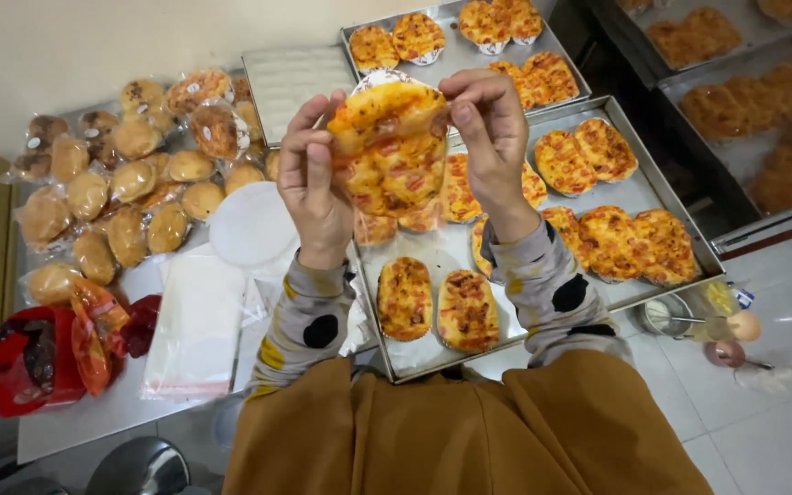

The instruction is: Packaging small individual pizzas into plastic bags for sale in a bakery environment.

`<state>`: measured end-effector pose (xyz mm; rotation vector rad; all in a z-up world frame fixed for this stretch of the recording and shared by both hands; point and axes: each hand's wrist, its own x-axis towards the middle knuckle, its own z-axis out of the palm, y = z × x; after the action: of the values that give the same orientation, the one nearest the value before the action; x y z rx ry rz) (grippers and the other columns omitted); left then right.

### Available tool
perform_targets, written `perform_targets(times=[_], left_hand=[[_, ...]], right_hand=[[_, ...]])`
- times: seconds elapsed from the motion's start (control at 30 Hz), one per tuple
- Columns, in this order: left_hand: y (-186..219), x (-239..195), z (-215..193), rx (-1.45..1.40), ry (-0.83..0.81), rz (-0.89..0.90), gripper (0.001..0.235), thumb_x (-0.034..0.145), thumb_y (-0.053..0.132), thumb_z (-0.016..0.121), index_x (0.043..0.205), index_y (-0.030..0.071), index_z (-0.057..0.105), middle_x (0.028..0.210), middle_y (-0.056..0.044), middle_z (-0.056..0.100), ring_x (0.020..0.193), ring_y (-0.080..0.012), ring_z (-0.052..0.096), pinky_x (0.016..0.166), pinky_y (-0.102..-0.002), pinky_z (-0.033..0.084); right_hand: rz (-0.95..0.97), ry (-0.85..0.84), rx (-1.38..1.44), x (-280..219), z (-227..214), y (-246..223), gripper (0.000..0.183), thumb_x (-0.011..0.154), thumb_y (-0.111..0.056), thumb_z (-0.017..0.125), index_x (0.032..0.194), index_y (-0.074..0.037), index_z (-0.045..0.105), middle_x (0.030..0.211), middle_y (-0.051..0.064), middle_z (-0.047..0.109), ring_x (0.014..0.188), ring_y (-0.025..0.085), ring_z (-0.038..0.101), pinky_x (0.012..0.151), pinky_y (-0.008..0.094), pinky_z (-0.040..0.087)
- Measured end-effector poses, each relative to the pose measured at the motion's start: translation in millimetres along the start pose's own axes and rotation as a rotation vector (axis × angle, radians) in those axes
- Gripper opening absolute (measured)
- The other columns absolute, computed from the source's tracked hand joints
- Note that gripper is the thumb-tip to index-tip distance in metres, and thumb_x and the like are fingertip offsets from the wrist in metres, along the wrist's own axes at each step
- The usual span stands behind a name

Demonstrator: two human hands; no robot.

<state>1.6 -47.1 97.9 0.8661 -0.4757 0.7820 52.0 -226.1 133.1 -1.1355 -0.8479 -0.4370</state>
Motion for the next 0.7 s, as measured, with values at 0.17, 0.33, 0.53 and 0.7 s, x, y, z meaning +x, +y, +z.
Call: perform_targets(times=[0.17, 0.33, 0.53, 0.7], left_hand=[[21, 12, 3, 0.159, -0.213, 0.062, 0.020, 0.110, 0.033, 0.060, 0.104, 0.013, 0.062, 0.141, -0.010, 0.056, 0.143, -0.0340, 0.053, 0.132, -0.052, 0.036], [34, 15, -1, 0.035, -0.362, -0.014, 0.013, 0.112, 0.026, 0.056, 0.109, 0.014, 0.058, 0.144, -0.010, 0.053, 0.152, -0.0380, 0.042, 0.129, -0.053, 0.044], [67, 7, 15, -0.052, -0.575, -0.115, 0.008, 0.110, 0.025, 0.059, 0.104, 0.020, 0.058, 0.137, -0.003, 0.063, 0.151, -0.0352, 0.045, 0.137, -0.063, 0.030], [71, -3, 19, -0.073, -0.657, -0.168, 0.006, 0.112, 0.021, 0.053, 0.110, 0.018, 0.058, 0.129, -0.016, 0.065, 0.148, -0.0462, 0.045, 0.131, -0.068, 0.032]], right_hand=[[-0.105, -0.162, -0.092, 10, 0, -23, 0.011, 0.112, -0.019, 0.049, 0.113, -0.008, 0.049, 0.125, 0.013, 0.053, 0.121, 0.024, 0.058, 0.108, 0.038, 0.056], [-0.091, -0.188, -0.106, 10, -3, -38, 0.015, 0.112, -0.023, 0.050, 0.112, -0.009, 0.050, 0.130, 0.011, 0.051, 0.128, 0.023, 0.056, 0.115, 0.040, 0.051], [-0.056, -0.287, -0.156, 1, -11, -57, 0.014, 0.109, -0.024, 0.053, 0.108, -0.010, 0.052, 0.133, 0.012, 0.050, 0.131, 0.025, 0.051, 0.118, 0.040, 0.045], [0.003, -0.476, -0.094, 1, -8, -72, 0.005, 0.111, -0.015, 0.048, 0.112, -0.010, 0.049, 0.131, 0.017, 0.055, 0.128, 0.029, 0.059, 0.114, 0.040, 0.051]])
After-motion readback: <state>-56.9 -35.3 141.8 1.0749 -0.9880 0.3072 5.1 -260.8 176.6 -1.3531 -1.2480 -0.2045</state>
